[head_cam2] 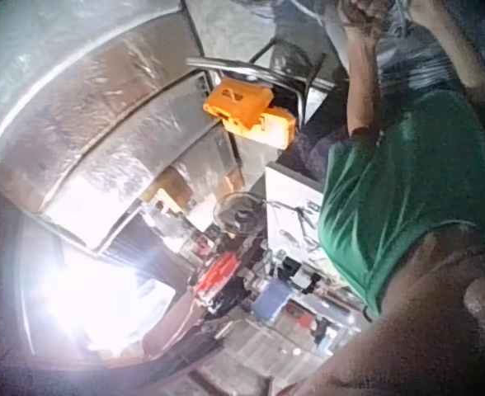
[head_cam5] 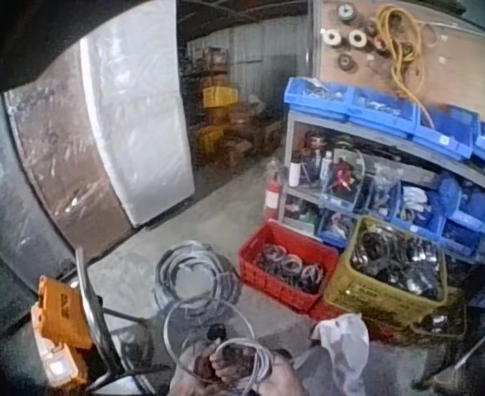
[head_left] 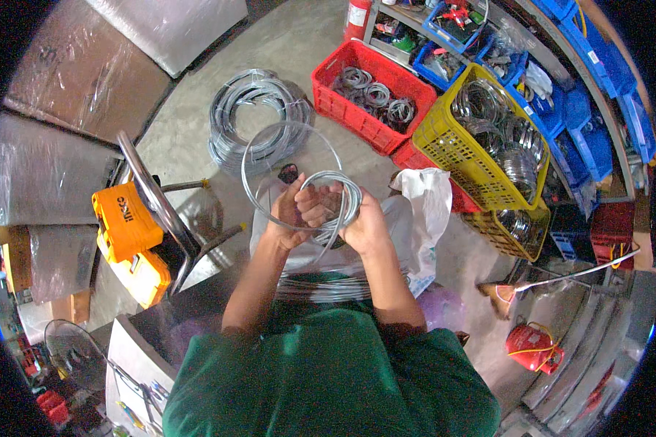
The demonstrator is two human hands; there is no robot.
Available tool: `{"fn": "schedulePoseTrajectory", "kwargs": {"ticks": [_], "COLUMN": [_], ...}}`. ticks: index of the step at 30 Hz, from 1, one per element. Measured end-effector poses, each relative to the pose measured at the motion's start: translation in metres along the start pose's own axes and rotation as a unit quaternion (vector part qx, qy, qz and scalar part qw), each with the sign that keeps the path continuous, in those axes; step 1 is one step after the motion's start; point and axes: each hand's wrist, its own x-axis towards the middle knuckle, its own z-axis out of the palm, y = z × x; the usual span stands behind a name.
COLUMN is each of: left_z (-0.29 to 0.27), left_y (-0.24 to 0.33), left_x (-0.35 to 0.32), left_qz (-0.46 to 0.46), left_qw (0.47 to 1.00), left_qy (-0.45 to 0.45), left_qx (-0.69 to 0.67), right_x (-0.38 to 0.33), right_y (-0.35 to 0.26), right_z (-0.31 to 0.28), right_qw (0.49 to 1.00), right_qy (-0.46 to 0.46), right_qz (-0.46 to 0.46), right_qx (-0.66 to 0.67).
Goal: The person coils a length of gray wire by hand into a neat loop and secures it with a twist tie. The person repeats this process with additional lengths of wire, placing each finished coil into a white bag.
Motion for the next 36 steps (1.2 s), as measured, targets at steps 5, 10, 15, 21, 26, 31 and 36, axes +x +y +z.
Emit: {"fn": "schedulePoseTrajectory", "kwargs": {"ticks": [5, 10, 15, 21, 26, 31, 36], "left_z": [0.000, -0.010, -0.022, -0.027, -0.047, -0.050, -0.028], "left_y": [-0.015, -0.020, -0.018, -0.012, 0.050, 0.051, 0.016], "left_x": [0.003, 0.009, 0.006, 0.007, -0.015, -0.029, -0.045], "left_qz": [0.043, 0.096, 0.112, 0.144, 0.222, -0.001, -0.078], "left_qw": [0.998, 0.987, 0.967, 0.969, 0.975, 0.993, 0.989], "left_qy": [0.036, 0.092, 0.067, 0.069, -0.010, -0.107, -0.128], "left_qx": [0.034, 0.092, 0.218, 0.187, -0.009, -0.044, -0.012], "right_x": [-0.014, -0.019, -0.030, -0.049, -0.111, -0.155, -0.187], "right_y": [0.001, 0.006, 0.003, -0.012, -0.047, -0.096, -0.178], "right_z": [-0.005, -0.010, -0.007, -0.014, -0.037, -0.040, -0.032], "right_qw": [0.999, 0.993, 0.970, 0.857, 0.673, 0.535, 0.161], "right_qy": [0.018, 0.026, 0.051, 0.092, 0.077, 0.187, 0.154], "right_qz": [-0.021, -0.053, 0.062, 0.084, -0.063, -0.170, -0.339], "right_qx": [-0.031, -0.102, -0.228, -0.500, -0.733, -0.806, -0.914]}}
